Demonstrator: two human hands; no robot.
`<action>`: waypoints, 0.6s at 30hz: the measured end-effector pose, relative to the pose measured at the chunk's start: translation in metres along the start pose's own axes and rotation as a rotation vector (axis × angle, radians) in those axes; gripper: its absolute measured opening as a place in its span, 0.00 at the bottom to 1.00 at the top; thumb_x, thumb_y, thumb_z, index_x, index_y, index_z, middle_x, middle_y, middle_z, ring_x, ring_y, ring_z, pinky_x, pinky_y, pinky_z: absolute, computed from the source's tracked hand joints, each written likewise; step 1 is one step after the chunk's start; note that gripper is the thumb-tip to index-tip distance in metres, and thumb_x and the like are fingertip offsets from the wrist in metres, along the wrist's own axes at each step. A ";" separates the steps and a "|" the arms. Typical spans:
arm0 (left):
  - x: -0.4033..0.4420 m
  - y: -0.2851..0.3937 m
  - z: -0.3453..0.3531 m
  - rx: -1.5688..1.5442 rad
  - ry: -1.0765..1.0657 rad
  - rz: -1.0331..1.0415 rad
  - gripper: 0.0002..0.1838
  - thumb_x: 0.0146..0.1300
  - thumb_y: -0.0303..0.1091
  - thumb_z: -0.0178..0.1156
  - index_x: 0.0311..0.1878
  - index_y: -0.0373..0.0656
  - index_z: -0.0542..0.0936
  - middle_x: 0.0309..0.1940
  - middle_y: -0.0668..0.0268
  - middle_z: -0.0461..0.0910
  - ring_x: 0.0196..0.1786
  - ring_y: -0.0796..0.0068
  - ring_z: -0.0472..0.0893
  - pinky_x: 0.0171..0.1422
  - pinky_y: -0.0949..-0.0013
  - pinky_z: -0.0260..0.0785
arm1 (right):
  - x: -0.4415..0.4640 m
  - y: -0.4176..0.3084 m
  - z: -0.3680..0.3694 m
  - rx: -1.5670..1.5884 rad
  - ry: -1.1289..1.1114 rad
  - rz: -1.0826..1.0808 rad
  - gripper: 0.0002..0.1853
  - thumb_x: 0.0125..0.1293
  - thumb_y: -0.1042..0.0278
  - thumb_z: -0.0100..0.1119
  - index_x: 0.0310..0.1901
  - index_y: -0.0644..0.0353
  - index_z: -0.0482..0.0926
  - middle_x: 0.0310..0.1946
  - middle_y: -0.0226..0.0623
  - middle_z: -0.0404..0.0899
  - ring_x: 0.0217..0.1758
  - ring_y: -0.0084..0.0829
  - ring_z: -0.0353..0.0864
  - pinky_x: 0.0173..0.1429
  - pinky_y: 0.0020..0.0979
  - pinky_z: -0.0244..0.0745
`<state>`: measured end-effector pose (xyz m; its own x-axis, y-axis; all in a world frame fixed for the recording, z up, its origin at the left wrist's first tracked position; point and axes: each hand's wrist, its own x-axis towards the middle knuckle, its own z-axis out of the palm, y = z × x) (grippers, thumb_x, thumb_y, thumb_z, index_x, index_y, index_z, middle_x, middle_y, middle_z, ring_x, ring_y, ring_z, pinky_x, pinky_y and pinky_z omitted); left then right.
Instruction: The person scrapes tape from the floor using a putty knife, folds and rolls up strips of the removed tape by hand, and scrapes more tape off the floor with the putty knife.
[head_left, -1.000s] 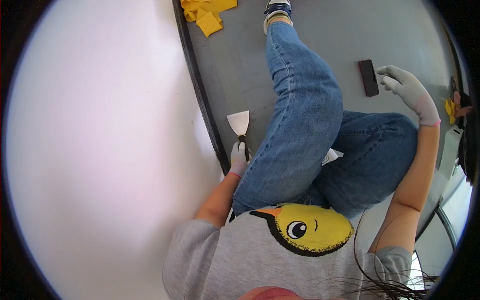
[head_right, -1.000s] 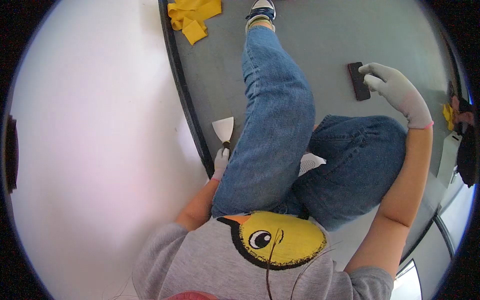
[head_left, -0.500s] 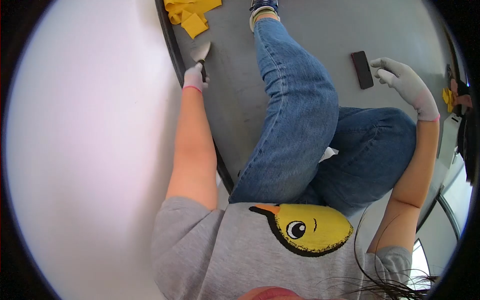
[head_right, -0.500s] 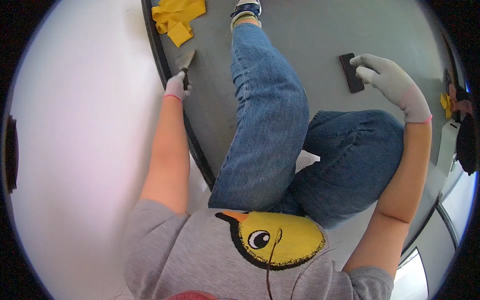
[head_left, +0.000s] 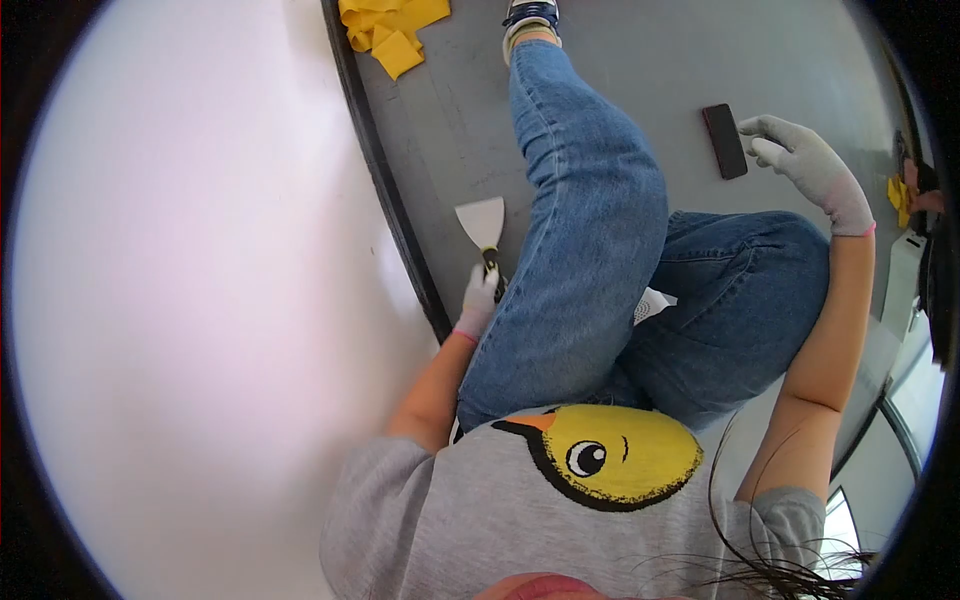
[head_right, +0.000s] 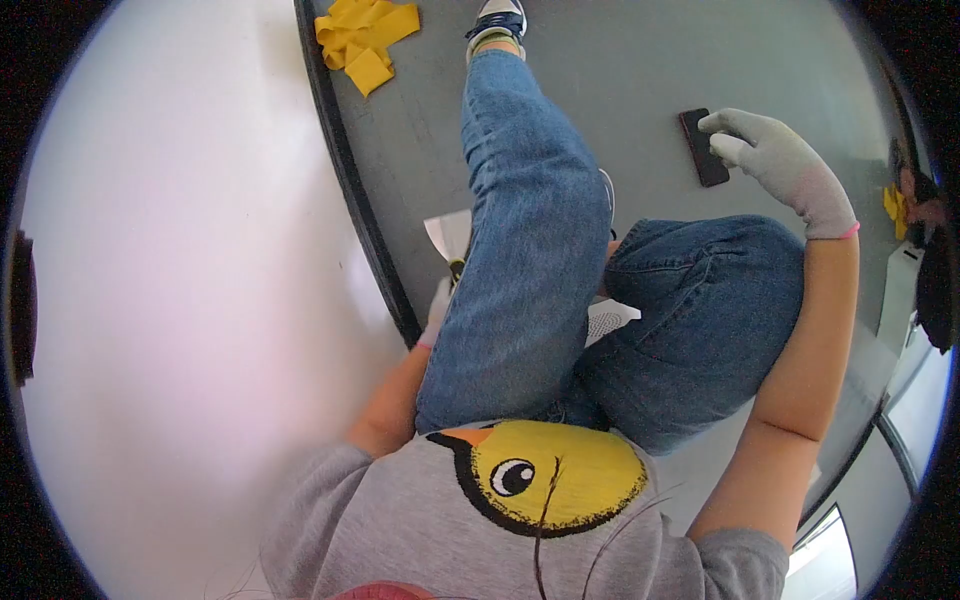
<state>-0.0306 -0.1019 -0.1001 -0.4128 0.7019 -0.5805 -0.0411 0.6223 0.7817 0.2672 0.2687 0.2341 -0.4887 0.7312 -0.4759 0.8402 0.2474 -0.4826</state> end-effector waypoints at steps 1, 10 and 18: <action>-0.009 -0.013 0.004 0.059 -0.004 0.008 0.11 0.67 0.39 0.48 0.45 0.41 0.69 0.30 0.62 0.76 0.27 0.71 0.77 0.29 0.68 0.68 | -0.001 -0.004 -0.001 -0.002 0.001 0.013 0.20 0.64 0.64 0.50 0.55 0.65 0.76 0.38 0.38 0.80 0.38 0.26 0.77 0.51 0.28 0.72; 0.088 0.056 -0.013 -0.357 0.023 -0.174 0.06 0.70 0.35 0.47 0.39 0.44 0.67 0.21 0.65 0.70 0.16 0.73 0.72 0.15 0.68 0.62 | 0.003 -0.007 -0.003 0.006 -0.023 -0.009 0.20 0.65 0.64 0.50 0.55 0.65 0.75 0.41 0.38 0.81 0.41 0.27 0.78 0.54 0.28 0.71; 0.234 0.209 -0.059 -0.517 0.050 -0.202 0.10 0.71 0.37 0.47 0.44 0.40 0.67 0.29 0.58 0.71 0.25 0.65 0.73 0.22 0.66 0.64 | 0.007 -0.016 -0.009 0.015 -0.025 0.002 0.20 0.65 0.63 0.50 0.55 0.64 0.76 0.41 0.39 0.80 0.41 0.28 0.78 0.54 0.28 0.71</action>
<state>-0.1891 0.1724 -0.0591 -0.3929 0.5609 -0.7287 -0.5594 0.4832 0.6735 0.2524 0.2758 0.2453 -0.4933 0.7152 -0.4951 0.8375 0.2367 -0.4925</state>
